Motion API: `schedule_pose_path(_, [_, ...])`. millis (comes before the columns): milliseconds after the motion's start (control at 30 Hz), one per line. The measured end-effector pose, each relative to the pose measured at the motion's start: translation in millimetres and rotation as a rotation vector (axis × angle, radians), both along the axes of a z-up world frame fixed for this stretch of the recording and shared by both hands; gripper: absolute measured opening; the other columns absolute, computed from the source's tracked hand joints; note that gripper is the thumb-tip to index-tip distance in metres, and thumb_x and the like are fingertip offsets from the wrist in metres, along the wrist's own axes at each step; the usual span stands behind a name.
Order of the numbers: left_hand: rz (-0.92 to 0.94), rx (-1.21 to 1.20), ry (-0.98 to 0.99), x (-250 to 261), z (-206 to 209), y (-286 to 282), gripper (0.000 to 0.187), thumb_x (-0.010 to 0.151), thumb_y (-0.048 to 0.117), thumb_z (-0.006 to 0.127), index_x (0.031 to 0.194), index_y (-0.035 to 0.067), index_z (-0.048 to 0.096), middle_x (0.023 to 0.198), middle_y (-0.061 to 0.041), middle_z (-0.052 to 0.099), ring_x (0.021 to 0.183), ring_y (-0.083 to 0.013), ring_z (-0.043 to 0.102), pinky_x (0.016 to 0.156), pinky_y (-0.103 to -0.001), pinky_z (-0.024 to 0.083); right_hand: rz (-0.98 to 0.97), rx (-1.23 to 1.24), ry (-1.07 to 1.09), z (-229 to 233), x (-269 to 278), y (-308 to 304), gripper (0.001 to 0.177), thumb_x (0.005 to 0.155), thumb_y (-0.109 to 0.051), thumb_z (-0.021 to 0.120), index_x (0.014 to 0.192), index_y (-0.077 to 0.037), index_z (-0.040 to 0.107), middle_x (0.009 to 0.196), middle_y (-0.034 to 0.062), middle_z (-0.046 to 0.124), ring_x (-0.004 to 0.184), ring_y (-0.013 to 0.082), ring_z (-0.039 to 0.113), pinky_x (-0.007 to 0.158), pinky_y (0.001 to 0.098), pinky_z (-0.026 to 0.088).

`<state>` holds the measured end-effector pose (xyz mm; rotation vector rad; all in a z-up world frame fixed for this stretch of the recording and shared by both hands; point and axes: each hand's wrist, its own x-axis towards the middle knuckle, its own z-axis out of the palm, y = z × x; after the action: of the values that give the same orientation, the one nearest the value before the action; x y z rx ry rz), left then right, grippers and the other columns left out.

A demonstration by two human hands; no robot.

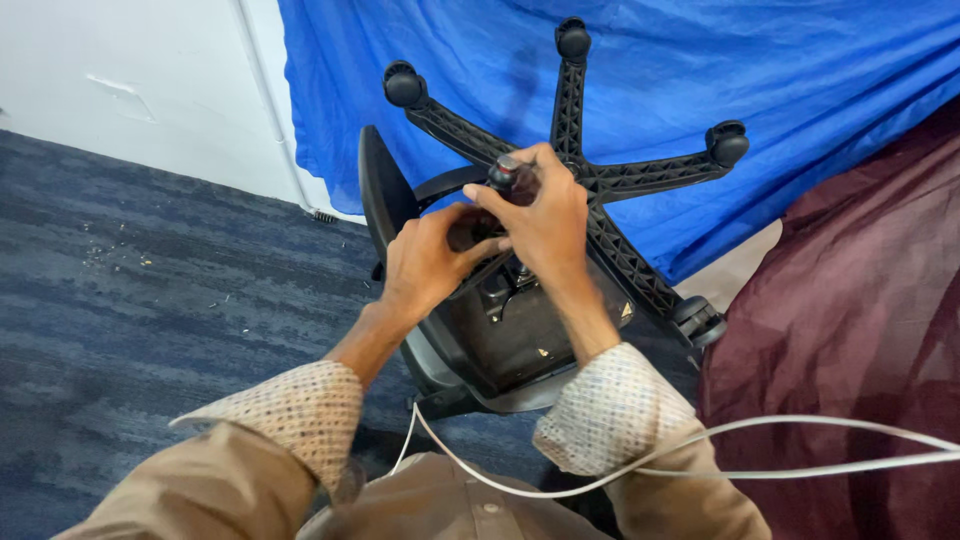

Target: The person uses a screwdriver to tighten screws on the underside of an overturned office chair, securing the base to the seat. The person holds the chair steady with one hand while turning the screwdriver with the other.

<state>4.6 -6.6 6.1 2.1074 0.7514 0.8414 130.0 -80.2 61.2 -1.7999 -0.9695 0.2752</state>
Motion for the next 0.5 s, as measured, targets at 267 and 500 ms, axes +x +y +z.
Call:
schedule_pose_path(267, [-0.044,-0.163,0.097,-0.4,-2.3,4.8,0.035,0.092,0.048,0.069,0.110,0.018,0.077,0.073,-0.009,0.075,0.069,-0.0207,0.077,0.063,-0.037,0.056,0.403,0.190,-0.015,-11.9,25.2,7.3,0.040,0.090,-0.013,0.076,0.126,-0.005,0.058,0.105,0.0022,0.072,0.090,0.0084,0.070,0.077,0.0252,0.060])
schedule_pose_path(500, [0.098,0.308,-0.056,-9.7,-20.8,0.5,0.055,0.068,0.044,0.088,0.110,0.009,0.077,0.084,-0.016,0.075,0.077,-0.0364,0.073,0.066,-0.044,0.056,0.230,0.164,0.031,-13.2,23.7,4.2,0.035,0.087,-0.009,0.083,0.116,-0.001,0.066,0.095,0.0047,0.073,0.081,0.0097,0.072,0.066,0.0246,0.061])
